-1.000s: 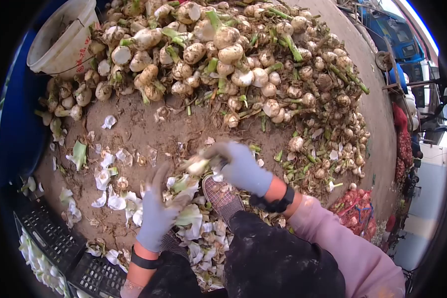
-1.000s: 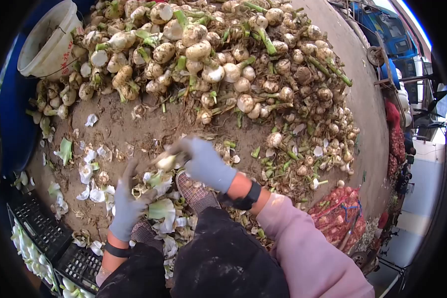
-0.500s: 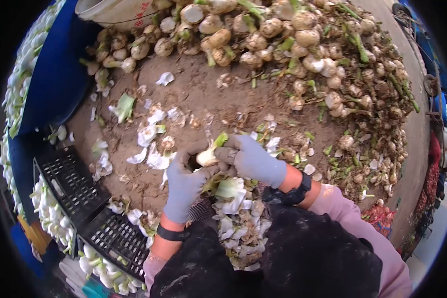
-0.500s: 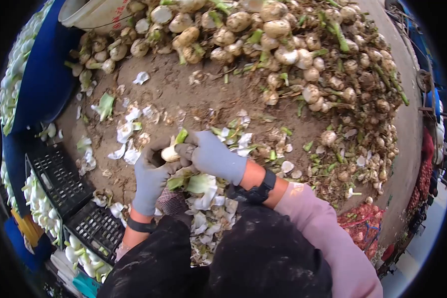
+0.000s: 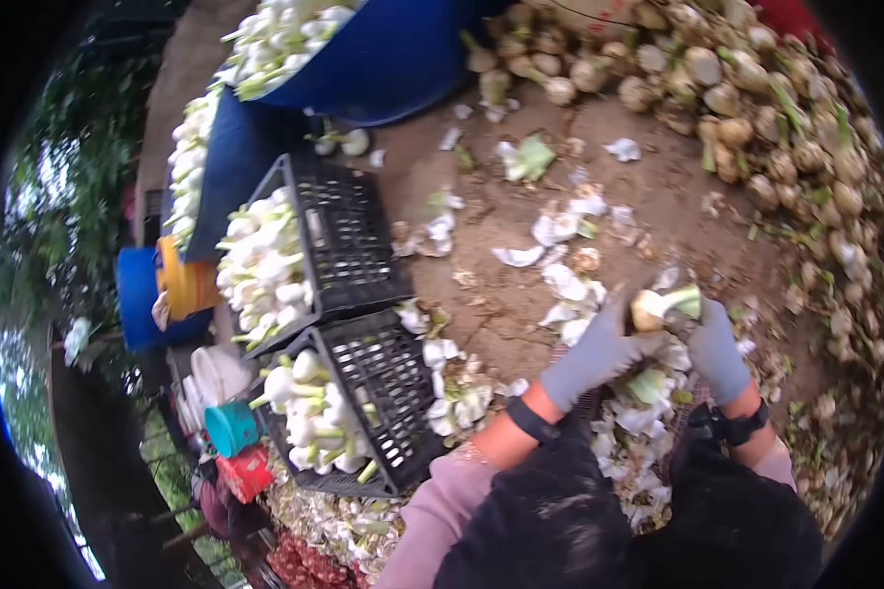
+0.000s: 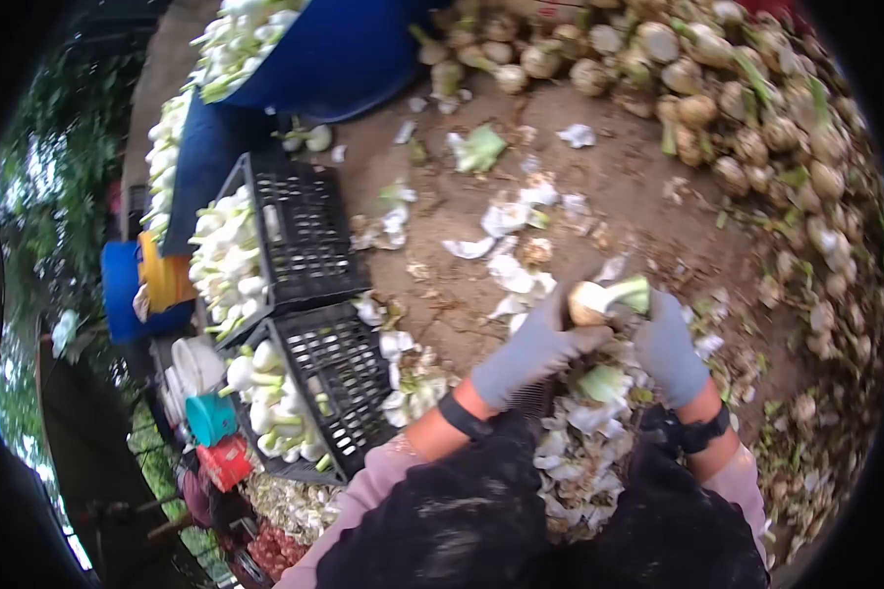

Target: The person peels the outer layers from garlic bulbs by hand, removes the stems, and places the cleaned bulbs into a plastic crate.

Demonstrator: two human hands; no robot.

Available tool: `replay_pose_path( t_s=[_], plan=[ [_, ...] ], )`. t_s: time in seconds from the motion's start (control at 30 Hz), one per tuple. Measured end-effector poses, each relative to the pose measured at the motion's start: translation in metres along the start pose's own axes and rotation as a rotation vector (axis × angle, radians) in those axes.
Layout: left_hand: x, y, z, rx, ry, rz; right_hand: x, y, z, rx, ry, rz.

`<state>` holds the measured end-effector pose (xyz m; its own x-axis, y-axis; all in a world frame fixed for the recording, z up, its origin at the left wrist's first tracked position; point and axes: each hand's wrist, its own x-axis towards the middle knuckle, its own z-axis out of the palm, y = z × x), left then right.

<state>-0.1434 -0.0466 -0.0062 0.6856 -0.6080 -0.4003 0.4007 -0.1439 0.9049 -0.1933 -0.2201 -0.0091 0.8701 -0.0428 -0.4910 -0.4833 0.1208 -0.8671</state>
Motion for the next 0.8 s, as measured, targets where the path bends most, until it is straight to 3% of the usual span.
replay_pose_path(
  t_s=[0.03,0.1,0.13,0.2,0.23,0.3,0.33,0.4,0.43,0.47,0.5,0.53,0.57,0.6,0.63,0.67,0.7,0.77,0.8],
  plan=[
    [0.0,0.013,-0.002,0.224,0.041,0.103,0.005,0.012,0.0,0.022,0.05,0.028],
    [-0.003,0.019,-0.012,0.131,0.03,-0.069,0.006,0.002,0.003,-0.015,0.036,0.031],
    [0.001,0.014,-0.014,0.127,0.04,-0.058,0.003,-0.003,0.003,-0.052,0.041,0.057],
    [0.008,0.007,-0.019,0.165,0.42,-0.021,-0.013,-0.013,0.013,-0.099,-0.011,0.085],
    [0.007,0.008,-0.02,0.163,0.428,-0.014,-0.017,-0.017,0.019,-0.138,-0.058,0.118],
    [-0.002,0.023,-0.016,0.404,0.225,0.268,-0.018,-0.012,0.02,-0.136,-0.05,0.049],
    [-0.002,0.026,-0.013,0.514,0.275,0.431,-0.016,-0.003,0.015,-0.28,-0.065,-0.062],
    [-0.003,0.017,-0.019,0.552,0.175,-0.031,-0.009,0.004,0.011,-0.406,-0.077,-0.222],
    [-0.001,-0.007,-0.017,0.187,0.276,-0.034,-0.009,-0.003,0.011,-0.573,-0.081,-0.24],
    [-0.005,0.003,-0.021,-0.054,0.213,-0.151,-0.009,-0.005,0.01,-0.754,0.003,-0.302],
    [-0.009,0.012,-0.025,-0.052,0.2,-0.127,-0.008,-0.005,0.008,-0.936,0.082,-0.357],
    [-0.014,0.02,-0.029,-0.246,0.142,-0.136,-0.007,-0.003,0.003,-0.947,0.098,-0.367],
    [-0.016,0.028,-0.034,-0.438,0.081,-0.148,-0.006,0.0,-0.003,-1.018,-0.012,-0.319],
    [-0.016,0.043,-0.037,-0.435,0.066,-0.139,-0.007,0.001,-0.006,-1.082,-0.122,-0.263],
    [-0.014,0.06,-0.038,-0.483,0.086,-0.048,-0.016,0.003,-0.004,-1.037,-0.398,-0.259],
    [-0.009,0.074,-0.044,-0.535,0.102,0.038,-0.03,-0.009,0.007,-1.187,-0.588,-0.093],
    [-0.001,0.089,-0.062,-0.367,0.115,0.03,-0.038,-0.009,0.013,-1.214,-0.8,-0.088],
    [0.027,0.126,-0.1,-0.652,0.18,0.151,-0.039,-0.022,0.01,-1.261,-0.946,0.0],
    [0.035,0.116,-0.086,-0.684,0.144,0.12,-0.053,-0.018,0.0,-1.254,-0.927,0.058]
  ],
)
